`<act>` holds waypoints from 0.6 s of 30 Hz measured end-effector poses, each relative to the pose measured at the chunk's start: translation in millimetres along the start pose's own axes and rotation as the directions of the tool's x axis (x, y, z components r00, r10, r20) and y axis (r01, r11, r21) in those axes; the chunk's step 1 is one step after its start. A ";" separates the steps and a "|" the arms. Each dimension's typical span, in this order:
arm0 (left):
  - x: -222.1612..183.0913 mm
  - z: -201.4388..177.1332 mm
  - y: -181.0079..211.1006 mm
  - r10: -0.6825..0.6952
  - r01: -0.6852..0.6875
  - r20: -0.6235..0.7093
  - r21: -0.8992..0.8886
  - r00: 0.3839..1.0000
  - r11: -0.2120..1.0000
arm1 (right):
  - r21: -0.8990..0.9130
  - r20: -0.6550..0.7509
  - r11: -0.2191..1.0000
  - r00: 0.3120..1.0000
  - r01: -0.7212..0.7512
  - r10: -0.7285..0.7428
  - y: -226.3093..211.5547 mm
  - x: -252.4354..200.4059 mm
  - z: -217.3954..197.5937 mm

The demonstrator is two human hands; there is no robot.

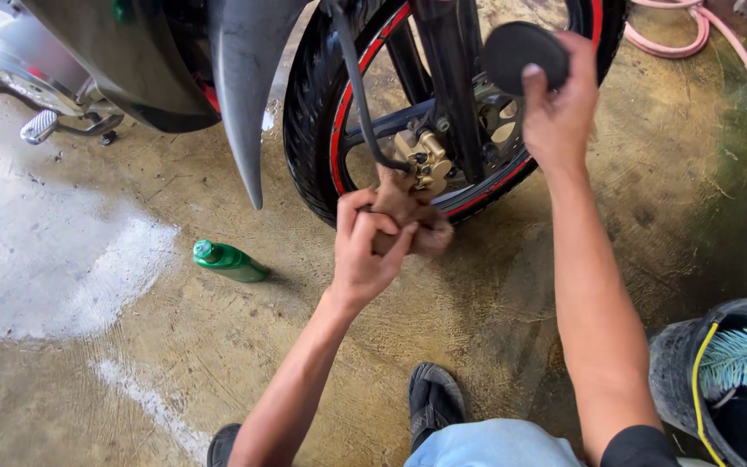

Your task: The person cleans the front wheel and tire of a red motorcycle. They apply a green liquid from a bottle onto a black sponge and scrub the tire, rim, and brake caliper. After scrubbing, they use a brown cloth to wipe the wheel, tire, and the front fender of the motorcycle.

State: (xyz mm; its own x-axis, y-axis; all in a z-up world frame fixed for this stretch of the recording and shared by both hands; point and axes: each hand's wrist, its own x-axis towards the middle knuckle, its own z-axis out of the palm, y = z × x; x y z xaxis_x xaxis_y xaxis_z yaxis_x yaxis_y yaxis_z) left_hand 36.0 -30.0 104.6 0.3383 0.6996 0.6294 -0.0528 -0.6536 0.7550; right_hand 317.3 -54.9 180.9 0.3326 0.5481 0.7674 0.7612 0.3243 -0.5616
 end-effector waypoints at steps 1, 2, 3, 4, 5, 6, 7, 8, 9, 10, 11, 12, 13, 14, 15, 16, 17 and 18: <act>9.7 6.7 -0.4 0.174 -0.178 0.070 0.059 0.982 0.982 | -0.069 0.074 0.997 0.997 0.036 -0.031 2.5 10.2 1.4; 16.8 12.2 0.3 0.331 -0.348 0.153 0.106 0.931 0.931 | -0.132 0.152 0.989 0.987 0.072 -0.052 4.0 17.7 3.0; 29.2 16.6 12.7 0.330 -0.347 0.156 0.105 0.931 0.932 | -0.133 0.151 0.989 0.987 0.069 -0.049 3.1 21.5 0.0; 45.9 20.3 24.2 0.363 -0.384 0.140 0.174 0.921 0.907 | -0.122 0.185 0.986 0.979 0.114 -0.090 2.8 29.6 -0.8; 62.4 24.5 36.3 0.398 -0.417 0.126 0.242 0.909 0.876 | -0.109 0.219 0.981 0.967 0.159 -0.132 2.5 37.9 -2.4; 69.6 30.4 41.7 0.404 -0.425 0.131 0.240 0.905 0.873 | -0.111 0.209 0.981 0.969 0.159 -0.133 11.3 40.7 -1.4; 76.7 37.2 47.2 0.363 -0.386 0.133 0.351 0.922 0.853 | -0.162 0.285 0.969 0.949 0.188 -0.136 20.6 43.8 -0.9; 84.6 46.0 52.7 0.322 -0.344 0.128 0.453 0.938 0.822 | -0.213 0.359 0.952 0.924 0.220 -0.133 31.0 47.9 -2.4; 84.3 51.8 51.5 0.329 -0.353 0.133 0.448 0.935 0.821 | -0.220 0.352 0.951 0.927 0.219 -0.132 40.4 51.5 -3.8; 83.3 55.0 49.4 0.310 -0.329 0.119 0.456 0.943 0.827 | -0.242 0.357 0.939 0.923 0.243 -0.147 49.3 55.1 -1.2; 82.2 57.6 46.7 0.290 -0.304 0.104 0.463 0.951 0.833 | -0.265 0.363 0.927 0.918 0.267 -0.161 58.0 58.5 2.2; 80.2 59.2 43.3 0.293 -0.307 0.104 0.466 0.950 0.830 | -0.262 0.360 0.927 0.919 0.268 -0.164 58.9 63.8 3.2; 78.2 60.7 39.2 0.289 -0.317 0.135 0.491 0.948 0.812 | -0.263 0.435 0.937 0.895 0.231 -0.099 60.0 69.0 4.7; 73.3 62.4 35.3 0.276 -0.323 0.167 0.512 0.946 0.796 | -0.269 0.511 0.944 0.859 0.189 -0.026 61.3 70.5 5.3; 73.6 62.2 36.8 0.272 -0.320 0.169 0.513 0.947 0.796 | -0.267 0.513 0.946 0.858 0.185 -0.023 61.8 71.2 3.6; 74.6 61.6 38.3 0.286 -0.335 0.173 0.499 0.942 0.799 | -0.319 0.599 0.947 0.783 0.040 0.169 61.6 73.2 2.4; 75.6 60.3 40.1 0.301 -0.349 0.177 0.486 0.937 0.801 | -0.384 0.665 0.919 0.662 -0.094 0.346 60.8 75.1 1.5; 75.7 61.2 39.0 0.300 -0.348 0.177 0.493 0.938 0.798 | -0.377 0.668 0.922 0.662 -0.093 0.340 55.5 74.1 0.0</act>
State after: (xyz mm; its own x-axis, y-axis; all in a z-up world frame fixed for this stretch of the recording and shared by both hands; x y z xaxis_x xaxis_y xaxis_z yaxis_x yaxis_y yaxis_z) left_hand 117.0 -20.2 170.4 0.4672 0.4091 0.7838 0.3030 -0.9069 0.2927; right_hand 384.2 3.8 206.7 0.1066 0.9882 0.1101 0.8804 -0.0424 -0.4724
